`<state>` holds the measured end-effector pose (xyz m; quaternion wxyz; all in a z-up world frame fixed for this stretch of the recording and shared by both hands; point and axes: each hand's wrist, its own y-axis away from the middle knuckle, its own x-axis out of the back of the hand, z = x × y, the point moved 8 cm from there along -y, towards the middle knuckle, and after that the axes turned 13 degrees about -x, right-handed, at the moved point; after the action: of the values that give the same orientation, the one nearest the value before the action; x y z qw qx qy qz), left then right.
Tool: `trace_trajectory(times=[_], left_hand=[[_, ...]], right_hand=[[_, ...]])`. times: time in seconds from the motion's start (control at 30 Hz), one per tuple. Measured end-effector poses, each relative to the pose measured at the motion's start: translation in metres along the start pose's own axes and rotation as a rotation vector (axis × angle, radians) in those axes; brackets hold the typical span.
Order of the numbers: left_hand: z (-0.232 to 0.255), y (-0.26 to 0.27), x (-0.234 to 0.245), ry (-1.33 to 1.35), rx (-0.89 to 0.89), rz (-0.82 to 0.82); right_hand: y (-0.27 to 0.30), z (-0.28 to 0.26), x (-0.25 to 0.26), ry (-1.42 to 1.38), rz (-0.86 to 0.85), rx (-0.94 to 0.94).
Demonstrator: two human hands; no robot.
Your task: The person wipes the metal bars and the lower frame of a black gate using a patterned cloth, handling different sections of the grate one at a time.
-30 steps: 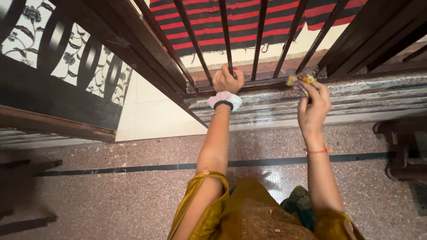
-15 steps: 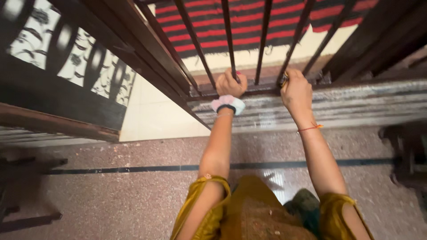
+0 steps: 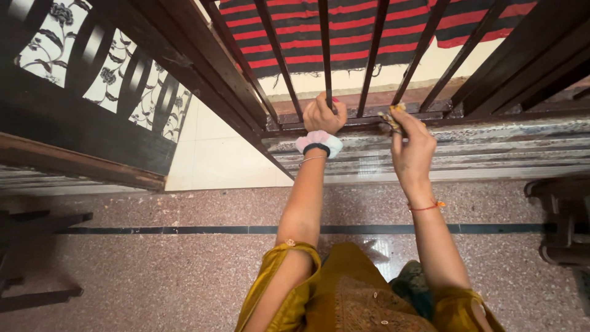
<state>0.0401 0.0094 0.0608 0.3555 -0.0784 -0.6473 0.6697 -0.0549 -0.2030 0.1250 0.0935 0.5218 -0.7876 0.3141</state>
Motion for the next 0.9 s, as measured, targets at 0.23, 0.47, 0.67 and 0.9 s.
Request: trace_trajectory(times=[0.23,0.47,0.67,0.9], left_hand=[[0.001,-0.002,0.001,0.012,-0.010,0.018],[0.002,0.000,0.000,-0.005,0.029,0.008],[0.003,-0.004,0.003,0.013,0.034,0.016],[0.003,-0.004,0.004,-0.010,0.011,0.045]], right_hand=[[-0.017,-0.001,-0.080,0.223,-0.163,-0.021],[-0.012,0.007,-0.078,0.241,-0.172,-0.143],[0.019,0.009,-0.045,0.040,-0.044,-0.065],[0.015,-0.014,-0.028,0.084,0.115,0.072]])
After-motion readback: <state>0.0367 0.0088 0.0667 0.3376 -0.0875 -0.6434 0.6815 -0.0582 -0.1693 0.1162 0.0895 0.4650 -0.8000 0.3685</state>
